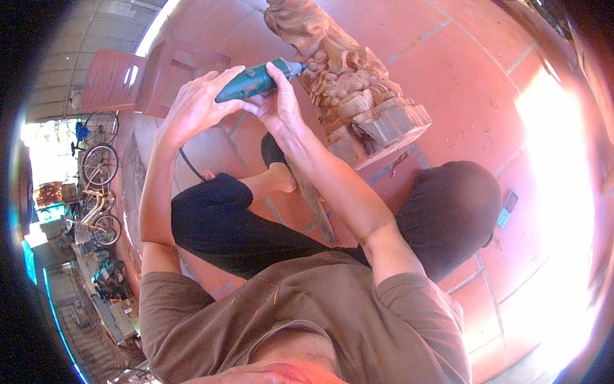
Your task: The person sits on the floor and uses a handheld rotary tool to carve details into a wooden sculpture. They hold the tool with both hands and carefully guide it along the surface of the wood, creating fine grooves and textures.
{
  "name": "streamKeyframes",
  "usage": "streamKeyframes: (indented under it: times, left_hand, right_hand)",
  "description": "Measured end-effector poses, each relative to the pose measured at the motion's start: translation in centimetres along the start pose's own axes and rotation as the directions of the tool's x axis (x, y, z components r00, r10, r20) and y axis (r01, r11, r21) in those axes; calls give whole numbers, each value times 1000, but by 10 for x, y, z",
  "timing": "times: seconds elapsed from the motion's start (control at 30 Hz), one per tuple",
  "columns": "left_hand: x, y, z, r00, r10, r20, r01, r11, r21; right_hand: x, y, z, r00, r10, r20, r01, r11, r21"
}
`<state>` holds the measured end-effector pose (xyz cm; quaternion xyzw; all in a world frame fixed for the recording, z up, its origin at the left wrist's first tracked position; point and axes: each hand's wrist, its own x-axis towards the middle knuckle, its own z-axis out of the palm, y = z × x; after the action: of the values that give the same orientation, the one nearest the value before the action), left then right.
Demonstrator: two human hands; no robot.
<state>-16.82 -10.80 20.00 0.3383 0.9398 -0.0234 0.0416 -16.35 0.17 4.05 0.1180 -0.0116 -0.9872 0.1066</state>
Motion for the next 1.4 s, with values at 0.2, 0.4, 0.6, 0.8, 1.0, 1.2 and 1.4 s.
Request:
streamKeyframes:
  times: [0.2,0.4,0.6,0.8,1.0,1.2,1.4]
  left_hand:
    - [-3,5,-5,999,-35,35,37,998,-41]
    - [-2,3,0,999,-41,24,41,999,-18]
    - [-1,0,0,1000,9,20,-9,1000,2]
    - [-2,5,-9,1000,18,18,-18,1000,1]
    - [2,7,-8,1000,24,8,-24,1000,-7]
    - [9,-1,2,997,78,-28,-78,997,18]
    - [14,8,0,998,68,-7,-67,995,67]
  right_hand:
    - [0,0,-1,1000,-18,12,18,1000,-21]
    - [-4,0,2,999,-50,-6,49,998,-38]
    - [-7,0,1,999,-40,36,41,999,-23]
    - [-5,0,0,998,-43,44,44,999,-18]
    - [-5,-2,1,996,-88,30,88,996,-16]
    - [-6,-7,2,994,-97,46,97,995,0]
    - [-4,-8,2,992,-123,9,123,992,8]
